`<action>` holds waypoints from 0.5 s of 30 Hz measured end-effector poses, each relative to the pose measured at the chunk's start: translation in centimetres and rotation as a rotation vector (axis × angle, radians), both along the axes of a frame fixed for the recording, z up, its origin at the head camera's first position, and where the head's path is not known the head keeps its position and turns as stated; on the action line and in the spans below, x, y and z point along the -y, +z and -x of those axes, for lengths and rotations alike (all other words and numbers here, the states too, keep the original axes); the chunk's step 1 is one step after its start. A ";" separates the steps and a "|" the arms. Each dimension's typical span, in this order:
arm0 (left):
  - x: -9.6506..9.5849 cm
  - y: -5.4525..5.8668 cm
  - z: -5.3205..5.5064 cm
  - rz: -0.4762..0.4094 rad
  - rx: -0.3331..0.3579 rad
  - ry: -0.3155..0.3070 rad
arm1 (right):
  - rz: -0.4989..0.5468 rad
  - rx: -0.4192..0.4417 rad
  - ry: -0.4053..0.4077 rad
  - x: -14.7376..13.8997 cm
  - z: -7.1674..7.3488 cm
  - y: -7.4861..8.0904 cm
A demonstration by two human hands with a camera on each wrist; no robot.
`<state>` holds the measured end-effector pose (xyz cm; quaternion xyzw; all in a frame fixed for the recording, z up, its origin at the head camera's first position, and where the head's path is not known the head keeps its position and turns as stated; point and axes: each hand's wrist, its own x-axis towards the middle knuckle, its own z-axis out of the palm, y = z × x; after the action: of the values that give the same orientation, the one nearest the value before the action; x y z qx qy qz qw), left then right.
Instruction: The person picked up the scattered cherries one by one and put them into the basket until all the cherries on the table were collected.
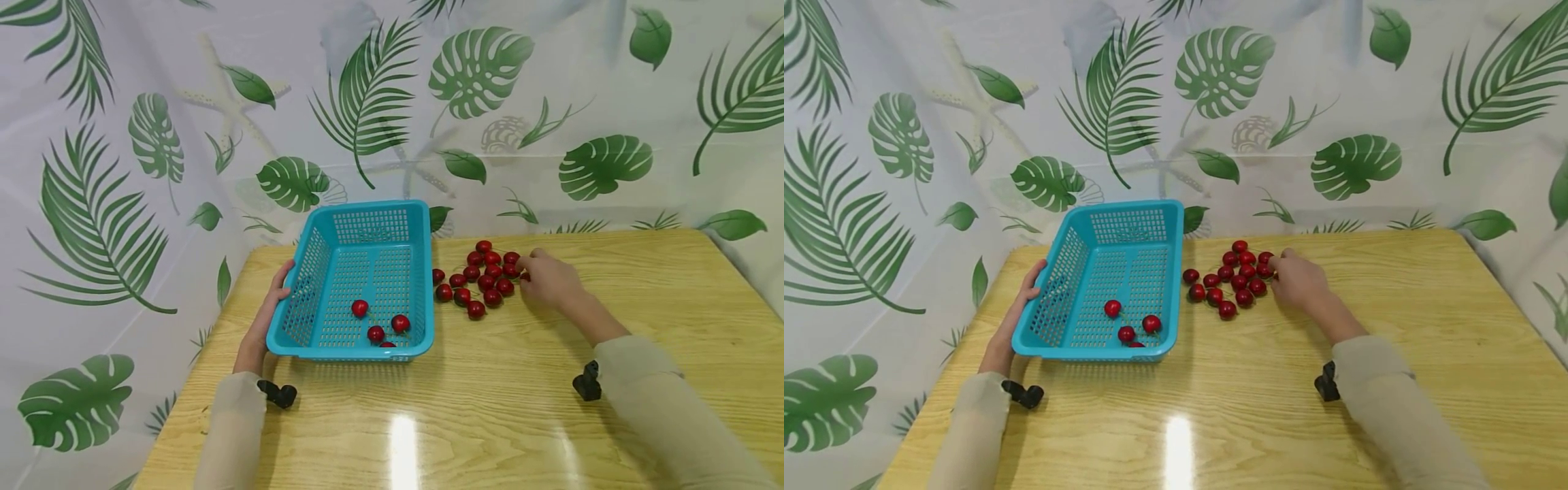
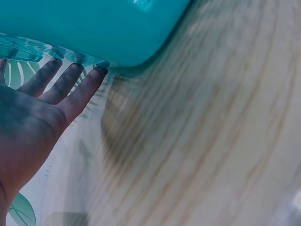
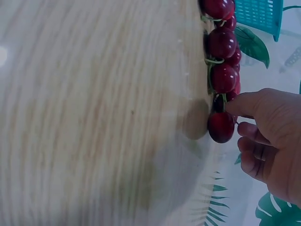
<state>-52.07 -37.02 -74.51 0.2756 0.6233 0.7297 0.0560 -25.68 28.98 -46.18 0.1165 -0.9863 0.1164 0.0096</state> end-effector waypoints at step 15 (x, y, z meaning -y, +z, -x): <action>0.1 0.6 -0.7 0.031 0.169 0.046 | -0.008 -0.058 -0.028 -0.2 -0.2 -0.9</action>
<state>-51.35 -37.10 -73.96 0.1976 0.6337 0.7418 0.0958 -25.49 29.16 -47.08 0.1062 -0.9876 0.1089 0.0391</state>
